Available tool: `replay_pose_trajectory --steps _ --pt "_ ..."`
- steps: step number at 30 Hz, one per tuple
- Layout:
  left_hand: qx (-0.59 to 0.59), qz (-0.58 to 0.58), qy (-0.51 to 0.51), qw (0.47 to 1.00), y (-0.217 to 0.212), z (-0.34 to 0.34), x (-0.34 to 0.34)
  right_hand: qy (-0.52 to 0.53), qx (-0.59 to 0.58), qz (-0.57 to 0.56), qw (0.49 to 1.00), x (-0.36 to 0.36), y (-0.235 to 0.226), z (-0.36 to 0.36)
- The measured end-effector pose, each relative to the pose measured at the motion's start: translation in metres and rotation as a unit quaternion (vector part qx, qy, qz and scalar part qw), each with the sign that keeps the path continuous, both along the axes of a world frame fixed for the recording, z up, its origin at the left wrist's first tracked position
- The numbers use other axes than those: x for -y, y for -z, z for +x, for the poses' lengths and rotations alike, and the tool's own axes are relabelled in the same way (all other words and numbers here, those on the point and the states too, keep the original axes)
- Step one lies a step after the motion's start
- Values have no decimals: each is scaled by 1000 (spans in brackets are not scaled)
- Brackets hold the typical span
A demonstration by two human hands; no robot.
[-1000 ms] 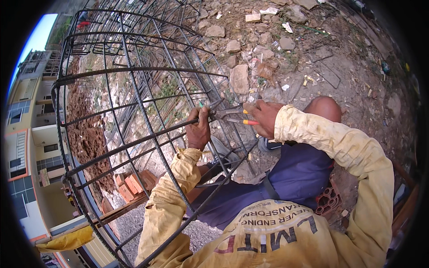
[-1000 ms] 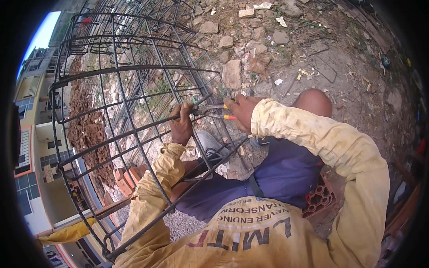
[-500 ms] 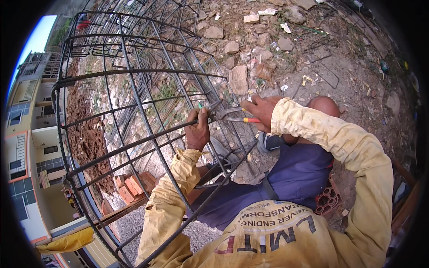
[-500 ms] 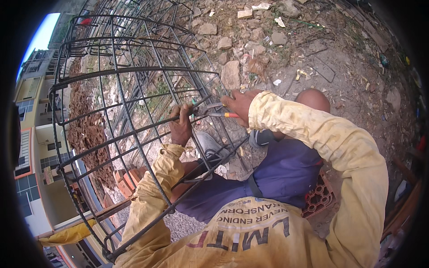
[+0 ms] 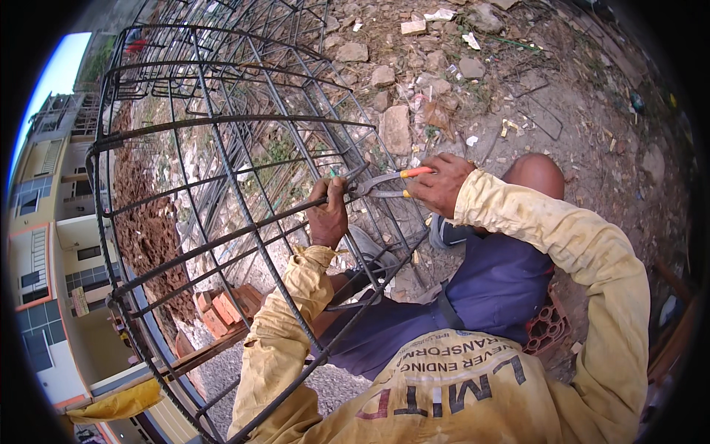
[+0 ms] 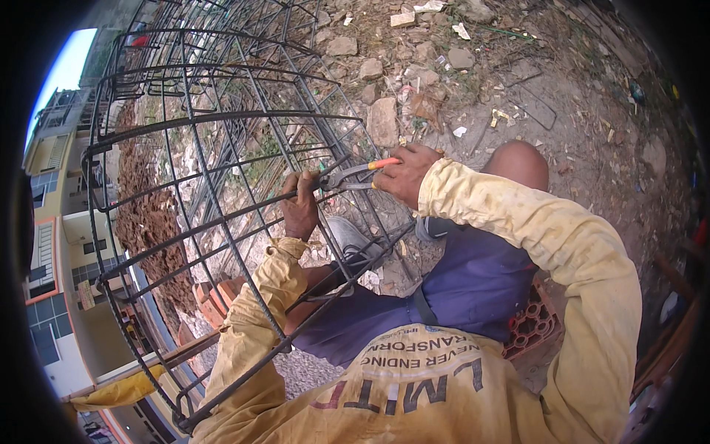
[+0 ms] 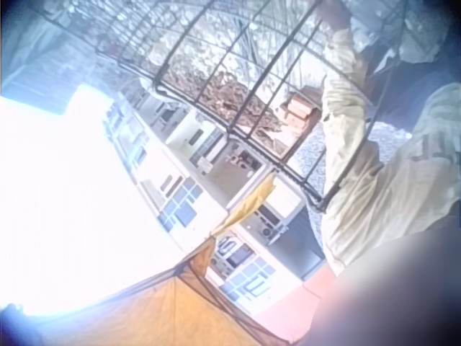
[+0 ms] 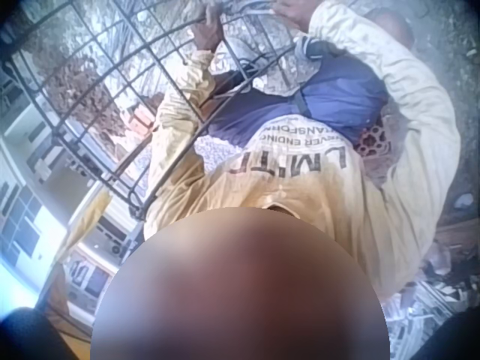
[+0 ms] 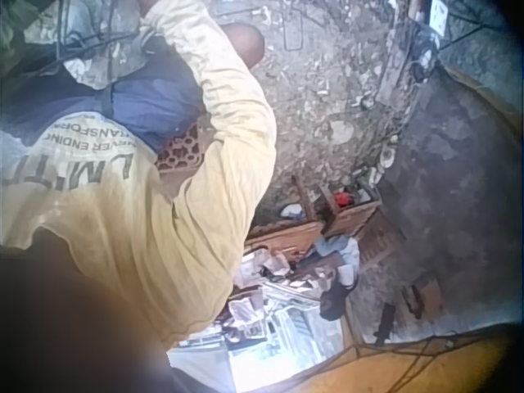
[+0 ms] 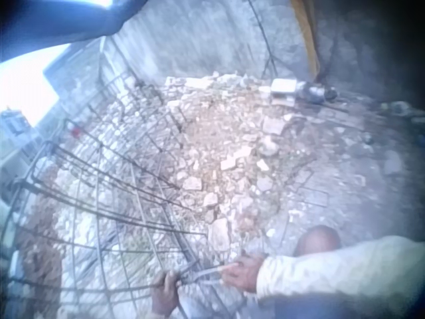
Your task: The person sits on the ground and uses pliers to twist wire ties around intersecting metal rods of a cylindrical mesh structure. The person repeatedly positions the wire, twists it with pliers, and moves to adjacent joints to continue securing the frame.
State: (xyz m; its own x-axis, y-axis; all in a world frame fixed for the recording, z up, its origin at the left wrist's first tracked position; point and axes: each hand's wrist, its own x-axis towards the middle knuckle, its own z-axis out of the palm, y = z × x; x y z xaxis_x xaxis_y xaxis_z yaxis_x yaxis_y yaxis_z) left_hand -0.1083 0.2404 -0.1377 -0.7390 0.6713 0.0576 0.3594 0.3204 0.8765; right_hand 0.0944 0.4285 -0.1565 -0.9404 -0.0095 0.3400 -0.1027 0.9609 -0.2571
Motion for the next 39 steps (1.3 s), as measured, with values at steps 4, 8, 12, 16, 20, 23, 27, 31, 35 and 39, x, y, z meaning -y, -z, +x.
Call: replay_pose_trajectory --steps 4,8,12,16,20,23,27,31,35,39 --pt "12 9 -5 1000 5 -3 2 49 -52 41 997 10 -8 -1" --pt "5 4 -1 1000 4 -3 1 77 -84 24 993 17 3 -3" --pt "17 5 -8 1000 2 -1 1 96 -73 38 992 23 -1 -2" --pt "20 14 -10 1000 4 -2 1 107 -81 26 991 30 0 -1" --pt "15 26 -12 999 9 -4 1 90 -94 26 991 32 12 1" --pt "12 4 -10 1000 8 -5 3 60 -94 -10 994 26 12 3" --pt "-6 14 -10 1000 3 -1 1 33 -91 -55 994 14 -4 2" --pt "-10 -21 2 1000 2 -4 4 91 -79 -62 991 12 -18 0" --pt "-13 -1 -1 1000 3 -4 4 91 2 -38 995 8 -19 2" --pt "1 12 2 1000 5 -6 4 7 234 -234 944 -2 -27 -8"
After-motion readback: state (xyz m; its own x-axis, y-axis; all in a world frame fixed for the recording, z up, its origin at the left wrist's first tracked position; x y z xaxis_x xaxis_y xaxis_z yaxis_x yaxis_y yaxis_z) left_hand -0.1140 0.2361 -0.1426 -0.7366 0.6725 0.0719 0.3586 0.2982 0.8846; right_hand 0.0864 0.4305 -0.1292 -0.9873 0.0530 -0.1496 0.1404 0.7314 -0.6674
